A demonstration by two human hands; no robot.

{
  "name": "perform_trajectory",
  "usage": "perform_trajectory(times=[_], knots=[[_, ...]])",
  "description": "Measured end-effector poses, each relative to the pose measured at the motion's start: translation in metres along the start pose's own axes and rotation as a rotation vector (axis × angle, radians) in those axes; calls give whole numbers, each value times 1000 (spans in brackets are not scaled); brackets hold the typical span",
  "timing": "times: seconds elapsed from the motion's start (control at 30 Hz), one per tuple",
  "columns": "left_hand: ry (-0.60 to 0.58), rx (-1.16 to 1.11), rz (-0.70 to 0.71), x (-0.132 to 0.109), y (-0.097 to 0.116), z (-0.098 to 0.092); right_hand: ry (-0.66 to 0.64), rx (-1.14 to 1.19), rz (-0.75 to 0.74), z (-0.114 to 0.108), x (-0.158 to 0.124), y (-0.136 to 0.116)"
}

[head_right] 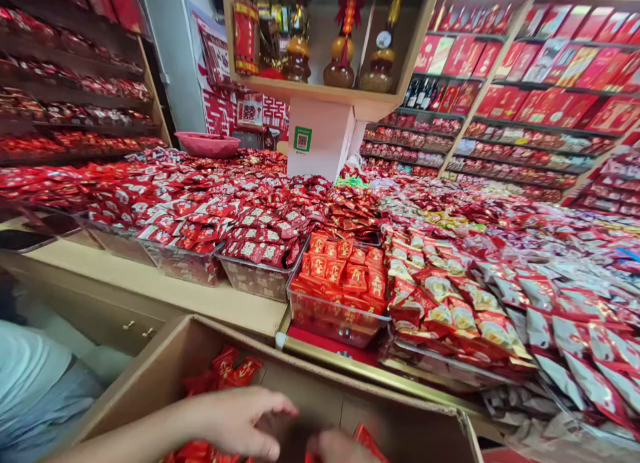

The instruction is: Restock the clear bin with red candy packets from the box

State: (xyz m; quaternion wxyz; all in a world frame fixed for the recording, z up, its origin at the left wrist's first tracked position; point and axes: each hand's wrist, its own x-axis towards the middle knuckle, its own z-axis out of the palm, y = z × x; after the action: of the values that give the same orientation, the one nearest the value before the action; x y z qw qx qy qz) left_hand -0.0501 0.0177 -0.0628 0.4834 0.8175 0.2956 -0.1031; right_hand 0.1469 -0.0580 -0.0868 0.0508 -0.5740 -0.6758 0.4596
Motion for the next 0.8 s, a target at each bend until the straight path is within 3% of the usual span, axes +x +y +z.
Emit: perform_trajectory(times=[0.07,0.17,0.3,0.6,0.73,0.8], knots=[[56,-215,44,2,4,0,35,119,-16,-3,0,1],[139,-441,50,8,11,6,65,499,-94,-6,-2,0],[287,-510,-19,13,20,9,34,835,-134,-6,-8,-5],[407,-655,27,8,29,4,148,890,-180,-16,-12,-14],[310,-906,33,6,34,5,295,899,-209,-13,-12,-13],[303,-908,18,6,36,7,367,937,-223,-10,-11,-11]])
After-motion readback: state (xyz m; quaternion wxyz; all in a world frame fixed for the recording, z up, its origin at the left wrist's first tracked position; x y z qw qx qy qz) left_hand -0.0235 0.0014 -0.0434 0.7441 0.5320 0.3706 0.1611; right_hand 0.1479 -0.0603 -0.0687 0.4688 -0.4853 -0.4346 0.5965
